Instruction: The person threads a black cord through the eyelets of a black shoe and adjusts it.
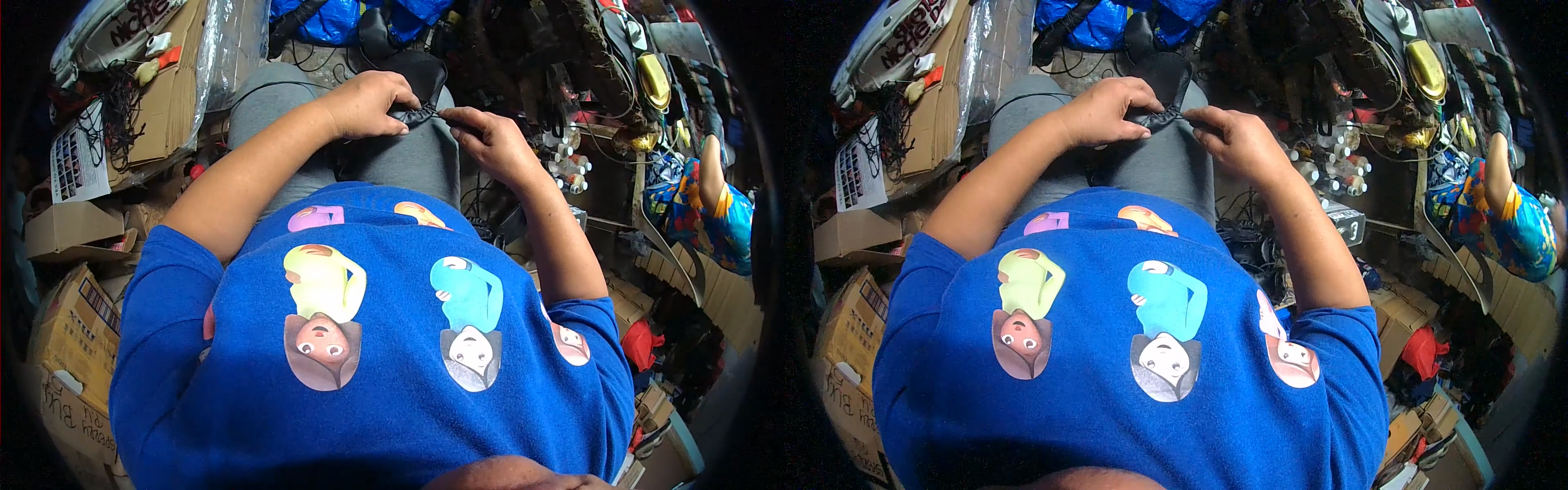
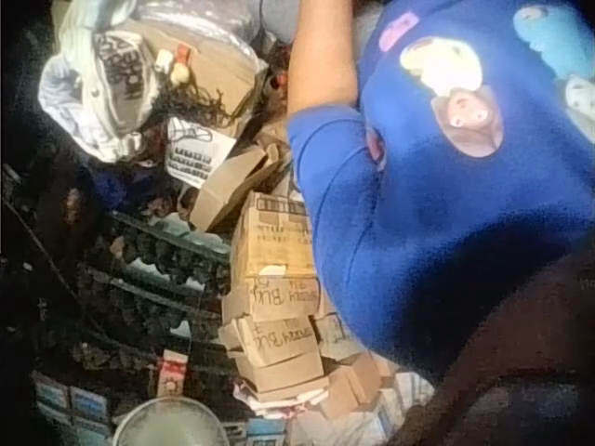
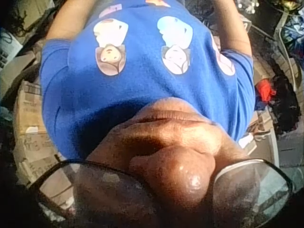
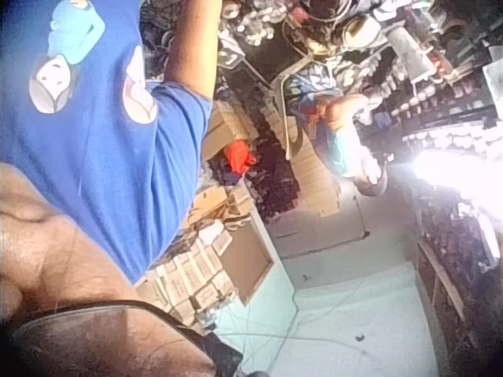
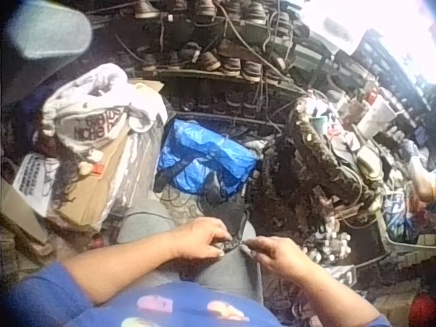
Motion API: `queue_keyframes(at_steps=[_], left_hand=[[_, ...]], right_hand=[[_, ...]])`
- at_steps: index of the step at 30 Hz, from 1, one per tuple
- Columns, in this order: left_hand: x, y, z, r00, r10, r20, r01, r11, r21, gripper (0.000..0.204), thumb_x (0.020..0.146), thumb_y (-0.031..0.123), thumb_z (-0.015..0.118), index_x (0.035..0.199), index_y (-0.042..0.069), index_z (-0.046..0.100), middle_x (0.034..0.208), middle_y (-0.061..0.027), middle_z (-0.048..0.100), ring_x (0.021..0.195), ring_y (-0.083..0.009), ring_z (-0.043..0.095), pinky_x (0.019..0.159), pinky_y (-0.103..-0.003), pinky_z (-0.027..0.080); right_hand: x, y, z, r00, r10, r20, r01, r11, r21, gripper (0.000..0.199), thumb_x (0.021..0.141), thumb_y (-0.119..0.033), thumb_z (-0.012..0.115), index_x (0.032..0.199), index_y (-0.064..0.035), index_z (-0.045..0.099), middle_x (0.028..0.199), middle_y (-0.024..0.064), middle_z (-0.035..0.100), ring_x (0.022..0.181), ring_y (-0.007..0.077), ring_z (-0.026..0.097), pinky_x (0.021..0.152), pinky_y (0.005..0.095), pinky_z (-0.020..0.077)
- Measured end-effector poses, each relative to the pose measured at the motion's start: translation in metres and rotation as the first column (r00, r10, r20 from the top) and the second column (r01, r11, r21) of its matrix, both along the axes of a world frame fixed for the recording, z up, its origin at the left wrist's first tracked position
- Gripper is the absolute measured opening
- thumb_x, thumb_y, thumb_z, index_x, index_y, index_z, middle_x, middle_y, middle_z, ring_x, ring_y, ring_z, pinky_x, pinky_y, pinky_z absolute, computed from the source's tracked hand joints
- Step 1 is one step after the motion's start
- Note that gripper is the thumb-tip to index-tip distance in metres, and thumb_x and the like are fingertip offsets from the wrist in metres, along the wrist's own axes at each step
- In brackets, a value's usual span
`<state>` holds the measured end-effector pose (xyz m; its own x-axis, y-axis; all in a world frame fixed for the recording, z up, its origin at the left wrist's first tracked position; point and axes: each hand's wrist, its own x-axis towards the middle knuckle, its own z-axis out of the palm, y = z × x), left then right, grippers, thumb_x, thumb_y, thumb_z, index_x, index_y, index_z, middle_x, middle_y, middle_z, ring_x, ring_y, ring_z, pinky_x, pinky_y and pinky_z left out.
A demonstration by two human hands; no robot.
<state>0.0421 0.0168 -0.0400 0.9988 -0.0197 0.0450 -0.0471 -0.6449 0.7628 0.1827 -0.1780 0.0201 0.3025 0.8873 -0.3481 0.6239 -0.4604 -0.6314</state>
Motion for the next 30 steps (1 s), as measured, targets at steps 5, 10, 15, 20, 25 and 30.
queue_keyframes(at_steps=[5,10,15,20,25,30], left_hand=[[0.003,0.003,0.006,0.998,-0.031,-0.057,0.031,0.999,-0.012,0.04,0.065,0.017,0.076,0.101,0.003,0.067,0.102,-0.0118,0.063,0.097,-0.0287,0.061,0.086,-0.035,0.048],[0.006,0.006,0.005,0.995,-0.031,-0.092,0.027,0.999,-0.038,0.04,0.064,0.017,0.076,0.1,0.003,0.068,0.102,-0.0122,0.063,0.096,-0.0287,0.061,0.086,-0.035,0.048],[0.006,0.007,0.004,0.995,-0.039,-0.091,0.035,0.998,-0.046,0.039,0.064,0.017,0.076,0.099,0.002,0.067,0.101,-0.0123,0.063,0.095,-0.0288,0.061,0.085,-0.035,0.048],[0.004,0.006,0.003,0.998,-0.027,-0.061,0.026,1.0,-0.013,0.04,0.064,0.018,0.076,0.1,0.003,0.067,0.1,-0.0116,0.062,0.094,-0.0286,0.06,0.084,-0.035,0.048],[0.0,-0.002,0.003,0.999,0.001,-0.038,0.0,1.0,0.011,0.036,0.065,0.016,0.075,0.098,0.003,0.067,0.098,-0.0114,0.061,0.094,-0.0293,0.06,0.083,-0.036,0.048],[-0.005,-0.008,0.006,1.0,0.016,-0.023,-0.015,0.998,0.069,0.032,0.066,0.014,0.073,0.096,0.004,0.067,0.096,-0.0107,0.06,0.094,-0.0293,0.059,0.082,-0.037,0.048]], right_hand=[[0.004,-0.002,-0.012,0.997,-0.003,-0.072,0.008,0.997,0.07,0.028,0.085,-0.012,0.061,0.113,-0.0077,0.062,0.099,0.0142,0.067,0.09,0.0222,0.065,0.08,0.0324,0.0496],[-0.003,-0.011,-0.041,0.989,-0.07,-0.129,0.1,0.966,0.239,0.028,0.084,-0.013,0.063,0.112,-0.0118,0.063,0.097,0.0134,0.065,0.086,0.0246,0.064,0.077,0.0329,0.0495],[-0.013,-0.011,-0.048,0.997,-0.04,0.07,0.016,0.949,0.315,0.034,0.082,-0.011,0.062,0.115,-0.0181,0.061,0.086,0.0134,0.058,0.077,0.0318,0.06,0.07,0.038,0.0491],[-0.022,-0.008,-0.033,0.955,-0.012,0.295,-0.033,0.988,0.148,0.032,0.083,-0.015,0.06,0.115,-0.022,0.059,0.083,0.0152,0.057,0.076,0.0345,0.061,0.068,0.0429,0.0505],[-0.026,0.004,-0.01,0.91,0.065,0.409,-0.054,0.998,-0.037,0.029,0.085,-0.018,0.054,0.113,-0.0223,0.06,0.086,0.017,0.06,0.076,0.0361,0.062,0.068,0.045,0.0512],[-0.018,0.048,0.024,0.909,0.256,0.328,-0.11,0.908,-0.405,0.033,0.081,-0.013,0.05,0.111,-0.0218,0.063,0.094,0.0168,0.066,0.09,0.0328,0.064,0.075,0.0436,0.0518]])
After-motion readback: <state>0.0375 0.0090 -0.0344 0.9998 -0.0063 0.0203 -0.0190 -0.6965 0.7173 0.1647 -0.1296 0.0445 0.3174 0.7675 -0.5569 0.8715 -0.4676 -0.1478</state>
